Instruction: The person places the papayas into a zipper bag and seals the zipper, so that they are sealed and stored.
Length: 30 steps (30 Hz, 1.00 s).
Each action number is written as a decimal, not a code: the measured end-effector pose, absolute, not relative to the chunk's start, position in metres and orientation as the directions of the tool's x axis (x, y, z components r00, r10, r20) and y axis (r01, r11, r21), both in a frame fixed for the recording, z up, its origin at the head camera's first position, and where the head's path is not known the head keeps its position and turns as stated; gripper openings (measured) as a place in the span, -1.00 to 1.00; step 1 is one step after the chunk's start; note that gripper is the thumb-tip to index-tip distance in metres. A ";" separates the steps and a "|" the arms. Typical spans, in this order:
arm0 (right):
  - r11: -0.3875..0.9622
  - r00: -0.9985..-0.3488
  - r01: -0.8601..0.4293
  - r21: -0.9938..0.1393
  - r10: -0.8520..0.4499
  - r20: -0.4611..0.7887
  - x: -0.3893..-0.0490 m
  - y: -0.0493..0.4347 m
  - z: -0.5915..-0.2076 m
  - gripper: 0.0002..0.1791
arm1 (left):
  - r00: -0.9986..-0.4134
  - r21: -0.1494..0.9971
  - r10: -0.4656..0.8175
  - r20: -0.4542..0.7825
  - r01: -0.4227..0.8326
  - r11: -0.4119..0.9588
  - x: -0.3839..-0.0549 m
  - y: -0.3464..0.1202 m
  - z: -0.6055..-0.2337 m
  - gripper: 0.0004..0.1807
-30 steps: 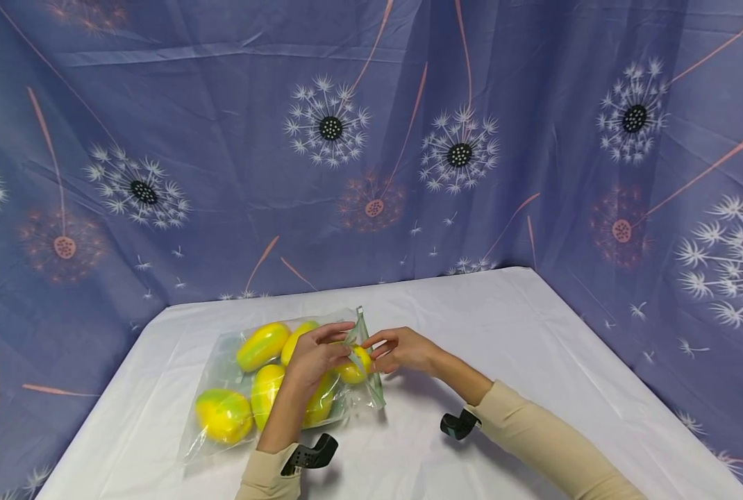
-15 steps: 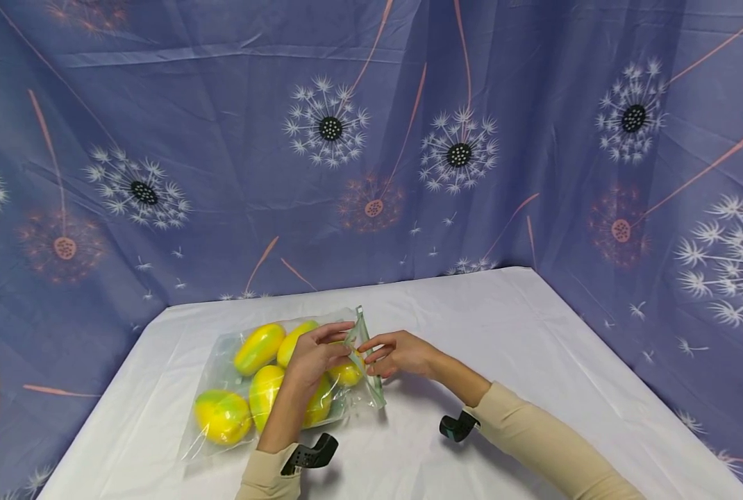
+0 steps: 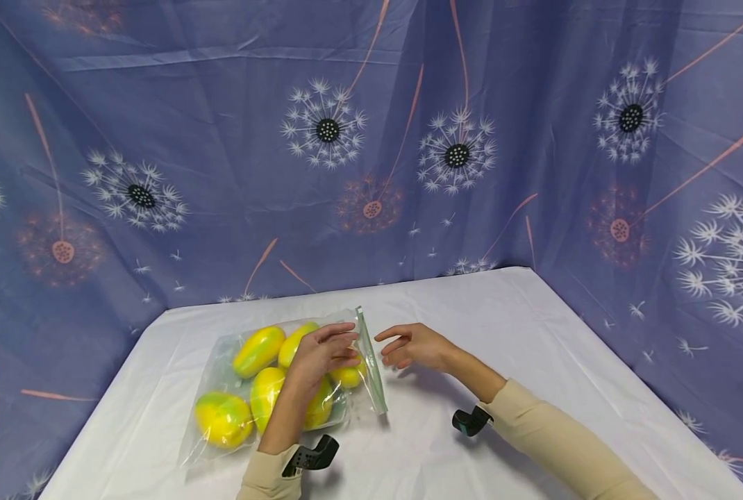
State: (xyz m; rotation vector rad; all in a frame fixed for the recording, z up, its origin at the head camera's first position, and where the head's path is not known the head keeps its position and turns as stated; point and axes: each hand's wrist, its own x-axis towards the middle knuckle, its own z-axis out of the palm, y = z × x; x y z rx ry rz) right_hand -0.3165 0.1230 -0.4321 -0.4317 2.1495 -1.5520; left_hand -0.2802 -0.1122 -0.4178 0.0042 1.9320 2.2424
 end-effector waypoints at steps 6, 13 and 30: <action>0.306 -0.863 0.020 -0.952 -0.475 -0.170 -0.319 0.135 -0.428 -0.36 | -0.984 0.985 0.140 -0.107 -0.124 -0.117 -0.281 -0.109 -0.405 -0.65; 0.309 -0.875 0.025 -0.951 -0.452 -0.170 -0.320 0.143 -0.427 -0.36 | -0.973 0.989 0.204 -0.110 -0.128 -0.078 -0.285 -0.099 -0.401 -0.64; 0.297 -0.881 0.008 -0.955 -0.450 -0.147 -0.321 0.149 -0.426 -0.40 | -0.946 0.982 0.277 -0.170 -0.185 -0.029 -0.301 -0.096 -0.403 -0.60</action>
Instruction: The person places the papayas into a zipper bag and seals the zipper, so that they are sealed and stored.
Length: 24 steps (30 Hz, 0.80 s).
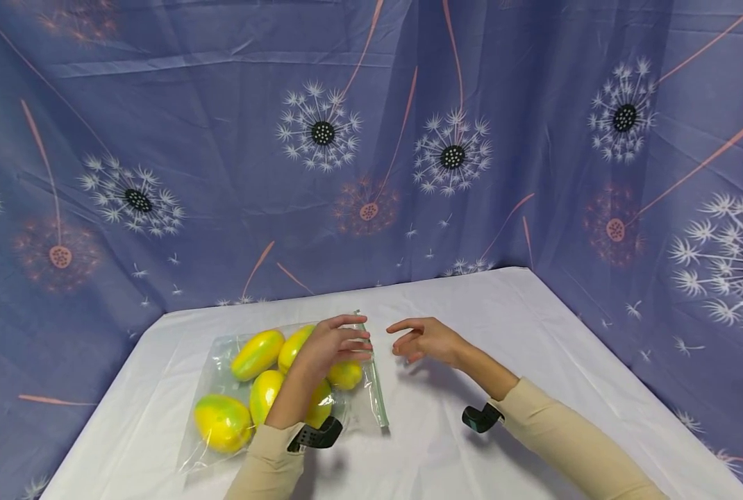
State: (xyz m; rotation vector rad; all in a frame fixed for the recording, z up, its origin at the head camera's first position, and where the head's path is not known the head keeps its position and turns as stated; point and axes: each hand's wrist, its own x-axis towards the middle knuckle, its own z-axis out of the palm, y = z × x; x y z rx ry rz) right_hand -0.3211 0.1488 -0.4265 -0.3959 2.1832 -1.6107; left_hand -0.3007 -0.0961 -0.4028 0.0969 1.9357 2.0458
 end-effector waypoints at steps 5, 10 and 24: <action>0.293 -0.896 0.040 -0.955 -0.412 -0.164 -0.324 0.150 -0.425 -0.39 | -0.953 0.985 0.252 -0.168 -0.150 0.088 -0.325 -0.103 -0.388 -0.59; 0.286 -0.902 0.069 -0.956 -0.391 -0.182 -0.326 0.150 -0.425 -0.39 | -0.945 0.966 0.265 -0.192 -0.135 0.222 -0.349 -0.106 -0.380 -0.50; 0.302 -0.906 0.046 -0.952 -0.388 -0.167 -0.328 0.151 -0.426 -0.39 | -0.926 0.969 0.337 -0.169 -0.095 0.226 -0.398 -0.119 -0.394 -0.33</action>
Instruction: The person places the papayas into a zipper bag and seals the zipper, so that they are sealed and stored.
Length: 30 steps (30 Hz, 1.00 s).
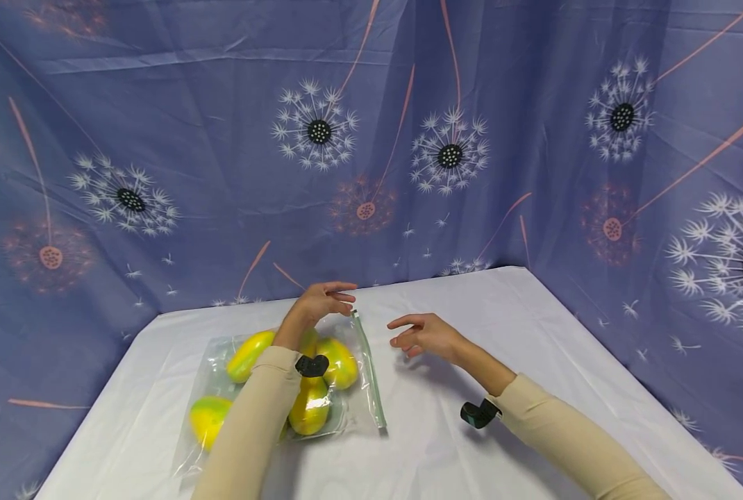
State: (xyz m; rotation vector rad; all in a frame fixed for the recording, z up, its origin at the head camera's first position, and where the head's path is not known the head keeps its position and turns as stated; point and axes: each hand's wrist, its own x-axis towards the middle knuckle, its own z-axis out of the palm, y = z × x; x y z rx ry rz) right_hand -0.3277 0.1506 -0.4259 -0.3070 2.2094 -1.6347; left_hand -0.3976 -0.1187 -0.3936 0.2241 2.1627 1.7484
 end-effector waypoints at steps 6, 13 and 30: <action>0.309 -0.911 0.052 -0.950 -0.374 -0.172 -0.327 0.152 -0.426 -0.40 | -0.931 0.944 0.295 -0.217 -0.124 0.305 -0.402 -0.120 -0.404 -0.32; 0.305 -0.911 0.042 -0.951 -0.379 -0.162 -0.329 0.152 -0.427 -0.41 | -0.938 0.910 0.243 -0.249 -0.140 0.391 -0.405 -0.123 -0.409 -0.28; 0.314 -0.933 0.069 -0.947 -0.316 -0.173 -0.339 0.143 -0.426 -0.44 | -0.930 0.873 0.211 -0.301 -0.179 0.454 -0.412 -0.122 -0.409 -0.37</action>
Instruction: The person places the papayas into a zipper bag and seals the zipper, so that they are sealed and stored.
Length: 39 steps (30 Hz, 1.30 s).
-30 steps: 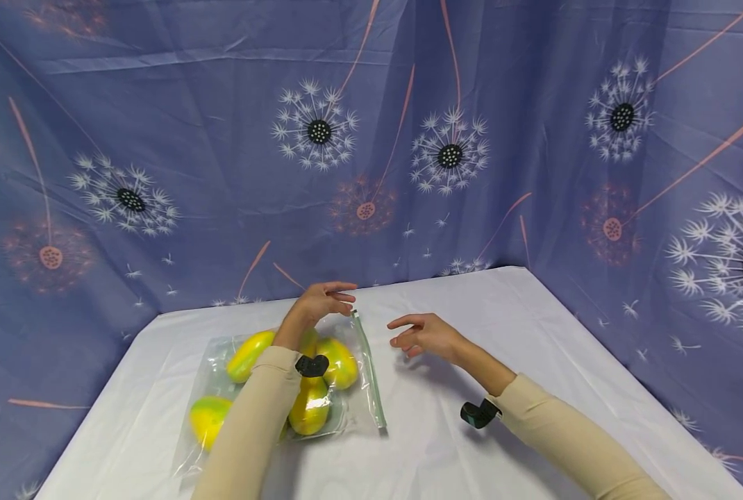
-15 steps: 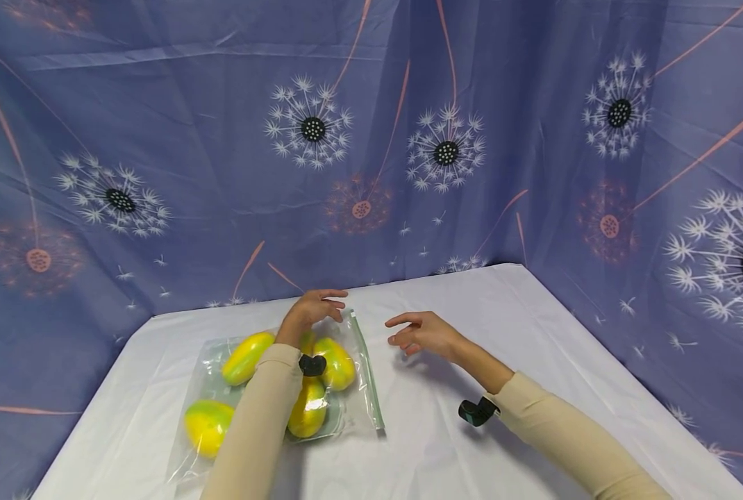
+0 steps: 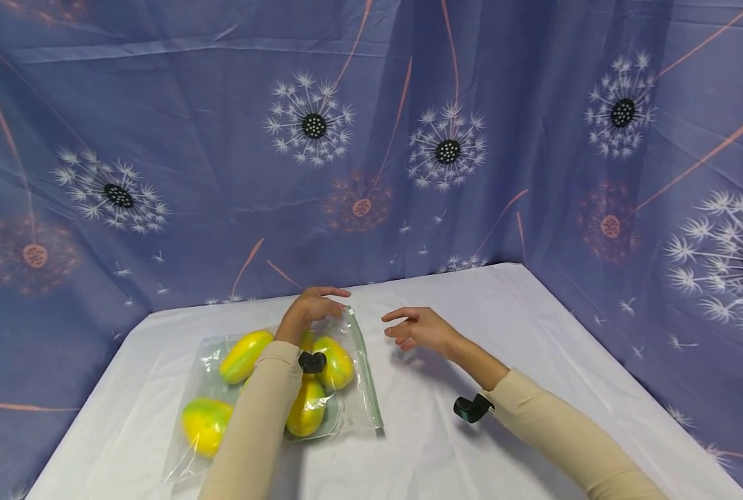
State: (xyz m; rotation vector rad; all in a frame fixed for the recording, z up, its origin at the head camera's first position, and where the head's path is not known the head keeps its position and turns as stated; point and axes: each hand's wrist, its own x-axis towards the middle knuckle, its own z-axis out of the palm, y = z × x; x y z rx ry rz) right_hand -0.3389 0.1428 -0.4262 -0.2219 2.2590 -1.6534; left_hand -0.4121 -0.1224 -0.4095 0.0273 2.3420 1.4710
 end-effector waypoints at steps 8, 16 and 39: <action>0.322 -0.946 0.058 -0.945 -0.286 -0.155 -0.352 0.121 -0.422 -0.54 | -0.935 0.908 0.224 -0.276 -0.177 0.381 -0.409 -0.127 -0.406 -0.49; 0.324 -0.949 0.112 -0.940 -0.246 -0.198 -0.376 0.101 -0.423 -0.47 | -0.940 0.925 0.219 -0.260 -0.177 0.337 -0.409 -0.129 -0.407 -0.57; 0.124 -0.947 0.195 -0.973 -0.235 -0.220 -0.397 0.063 -0.436 -0.62 | -0.941 0.934 0.235 -0.242 -0.160 0.321 -0.408 -0.130 -0.407 -0.63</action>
